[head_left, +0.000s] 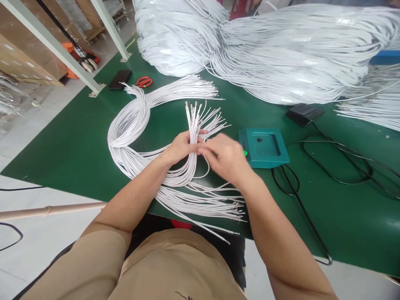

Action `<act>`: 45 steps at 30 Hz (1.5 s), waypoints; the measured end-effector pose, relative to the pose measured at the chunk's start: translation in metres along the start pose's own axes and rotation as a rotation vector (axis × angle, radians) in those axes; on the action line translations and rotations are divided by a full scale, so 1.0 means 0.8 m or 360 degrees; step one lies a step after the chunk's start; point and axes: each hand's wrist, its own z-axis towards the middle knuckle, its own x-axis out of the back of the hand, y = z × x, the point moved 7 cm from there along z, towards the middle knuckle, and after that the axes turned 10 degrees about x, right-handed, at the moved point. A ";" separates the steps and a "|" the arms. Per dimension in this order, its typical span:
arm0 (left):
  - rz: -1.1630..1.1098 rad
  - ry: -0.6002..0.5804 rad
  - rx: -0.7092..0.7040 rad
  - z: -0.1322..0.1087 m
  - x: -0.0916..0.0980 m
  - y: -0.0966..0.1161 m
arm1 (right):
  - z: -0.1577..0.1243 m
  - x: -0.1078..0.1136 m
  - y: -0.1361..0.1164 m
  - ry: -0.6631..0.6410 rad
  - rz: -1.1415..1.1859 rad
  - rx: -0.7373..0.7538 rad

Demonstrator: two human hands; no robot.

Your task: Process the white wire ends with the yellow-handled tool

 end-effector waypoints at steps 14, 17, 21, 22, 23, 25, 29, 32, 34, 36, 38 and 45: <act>-0.0126 -0.0102 0.0081 0.002 -0.004 -0.002 | -0.011 -0.057 -0.042 -0.0970 -0.0027 -0.0177; -0.0091 -0.0134 0.0064 0.002 -0.001 -0.003 | -0.018 -0.058 -0.024 -0.0972 0.0276 -0.0434; -0.0122 -0.0235 0.0055 0.002 -0.003 -0.003 | -0.017 -0.052 0.020 -0.0501 0.0854 -0.0847; -0.0126 -0.0267 0.0054 0.001 -0.005 -0.003 | -0.016 -0.050 0.031 -0.0315 0.0975 -0.0911; -0.0123 -0.0295 0.0049 0.000 -0.007 -0.003 | -0.015 -0.048 0.040 -0.0149 0.1084 -0.0948; -0.0093 -0.0323 0.0031 -0.001 -0.010 -0.003 | -0.013 -0.049 0.049 0.0064 0.1253 -0.0955; -0.0046 -0.0282 0.0001 -0.003 -0.007 0.000 | -0.011 -0.052 0.053 0.0244 0.1414 -0.0948; -0.0051 -0.0188 -0.0005 -0.002 0.001 0.002 | -0.015 -0.048 0.059 0.0453 0.1510 -0.1061; -0.0061 -0.0121 0.0004 -0.001 0.006 0.002 | -0.018 -0.046 0.063 0.0574 0.1587 -0.1138; -0.0076 -0.0111 0.0015 -0.001 0.005 0.001 | -0.020 -0.046 0.065 0.0657 0.1644 -0.1175; -0.0052 -0.0113 0.0015 -0.001 0.001 0.001 | -0.020 -0.048 0.066 0.0698 0.1670 -0.1172; 0.0076 0.0096 -0.0045 -0.003 0.000 0.002 | -0.017 -0.062 0.061 0.0706 0.1966 -0.1136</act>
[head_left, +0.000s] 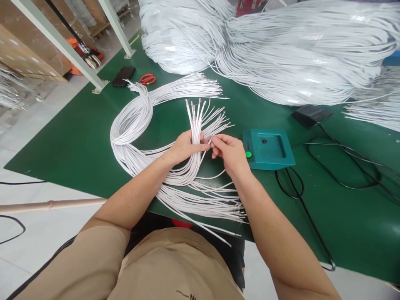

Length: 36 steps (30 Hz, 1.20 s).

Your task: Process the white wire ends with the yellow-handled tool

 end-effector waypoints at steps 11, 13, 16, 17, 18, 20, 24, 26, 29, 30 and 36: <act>-0.0125 -0.0216 -0.0076 -0.006 -0.015 0.009 | 0.003 0.001 -0.021 -0.0079 -0.0147 0.0099; -0.0131 -0.0218 -0.0066 -0.006 -0.015 0.009 | 0.004 0.005 -0.020 -0.0058 -0.0171 0.0088; -0.0175 -0.0234 -0.0094 -0.005 -0.014 0.010 | 0.004 0.008 -0.018 -0.0030 -0.0199 0.0086; -0.0183 -0.0245 -0.0116 -0.005 -0.013 0.010 | 0.004 0.007 -0.017 -0.0043 -0.0239 0.0106; -0.0186 -0.0258 -0.0136 -0.004 -0.013 0.010 | 0.004 0.007 -0.017 -0.0054 -0.0321 0.0149; -0.0180 -0.0282 -0.0147 -0.002 -0.012 0.007 | 0.003 0.006 -0.023 -0.0046 -0.0654 0.0329; -0.0205 -0.0312 -0.0056 0.000 -0.013 0.002 | -0.010 -0.005 -0.046 -0.0005 -0.1536 0.0854; -0.0270 -0.0312 0.0004 0.000 -0.014 0.003 | -0.016 -0.015 -0.052 -0.0084 -0.1817 0.1031; -0.0387 -0.0282 0.0082 0.000 -0.014 0.002 | -0.020 -0.026 -0.055 -0.0307 -0.2127 0.1208; -0.0410 -0.0261 0.0097 0.001 -0.013 0.002 | -0.020 -0.026 -0.056 -0.0371 -0.2213 0.1237; -0.0168 -0.0085 0.0106 0.006 -0.003 -0.005 | -0.005 0.003 -0.059 -0.0324 -0.2607 0.1047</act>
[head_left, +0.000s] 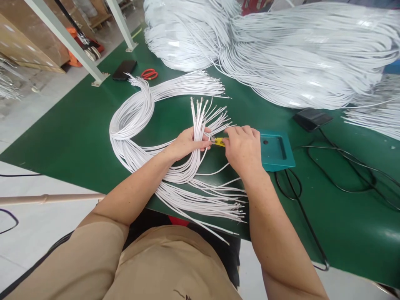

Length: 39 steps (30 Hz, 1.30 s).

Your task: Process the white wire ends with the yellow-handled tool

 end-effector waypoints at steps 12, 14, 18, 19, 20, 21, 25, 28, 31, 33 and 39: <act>0.0457 0.0154 -0.0307 -0.008 -0.006 0.018 | 0.022 -0.005 -0.008 0.0109 0.0640 -0.0271; 0.0398 0.0106 -0.0310 -0.007 -0.006 0.015 | 0.021 -0.009 -0.006 0.0006 0.0674 -0.0262; 0.0281 0.0038 -0.0245 -0.003 -0.005 0.008 | 0.010 -0.003 0.005 -0.0054 0.0367 -0.0258; 0.0256 0.0029 -0.0229 -0.003 -0.005 0.007 | 0.008 -0.001 0.006 -0.0051 0.0234 -0.0243; 0.0238 0.0024 -0.0215 -0.002 -0.005 0.006 | 0.006 -0.001 0.007 -0.0065 0.0122 -0.0215; 0.0231 0.0026 -0.0202 -0.001 -0.005 0.006 | 0.005 -0.003 0.007 -0.0098 0.0047 -0.0177; 0.0319 0.0094 -0.0142 0.002 -0.002 0.004 | 0.002 -0.012 0.009 -0.0244 -0.0055 -0.0069; 0.0386 0.0157 -0.0097 0.004 0.000 0.003 | 0.002 -0.013 0.008 -0.0310 -0.0126 0.0002; 0.0468 0.0212 -0.0064 0.005 0.001 0.003 | 0.003 -0.015 0.003 -0.0361 -0.0195 0.0078; 0.0498 0.0228 -0.0056 0.005 0.001 0.003 | 0.003 -0.016 0.001 -0.0352 -0.0218 0.0101; 0.0584 0.0284 -0.0041 0.008 0.003 0.001 | 0.005 -0.020 0.007 -0.0365 -0.0149 0.0098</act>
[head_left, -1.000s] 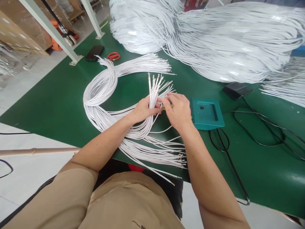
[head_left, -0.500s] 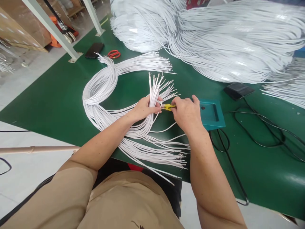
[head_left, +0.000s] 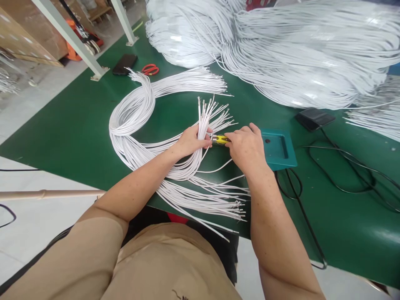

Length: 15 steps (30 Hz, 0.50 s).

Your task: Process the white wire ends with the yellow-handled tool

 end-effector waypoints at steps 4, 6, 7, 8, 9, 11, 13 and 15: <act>0.0072 0.0020 0.0026 0.001 -0.001 0.000 | 0.002 0.000 0.003 -0.0016 0.0013 -0.0017; 0.0091 0.0010 0.0030 0.000 -0.001 0.001 | 0.002 0.000 0.002 -0.0003 0.0015 -0.0014; 0.0097 0.0003 0.0033 -0.001 -0.001 0.002 | 0.002 0.000 0.002 0.0004 0.0017 -0.0010; 0.0102 -0.0008 0.0036 -0.001 -0.001 0.003 | 0.001 0.000 0.002 0.0010 0.0023 -0.0004; 0.0108 -0.0016 0.0037 -0.002 -0.001 0.004 | 0.000 0.001 0.001 0.0023 0.0033 -0.0001; 0.0121 -0.0029 0.0030 -0.003 0.000 0.006 | -0.005 0.005 0.003 0.0092 0.0064 -0.0016; 0.0130 -0.0045 0.0023 -0.002 0.000 0.006 | -0.013 0.012 0.012 0.0218 0.0070 -0.0129; 0.0122 -0.0066 0.0031 -0.001 0.000 0.005 | -0.024 0.018 0.027 0.0328 0.0038 -0.0355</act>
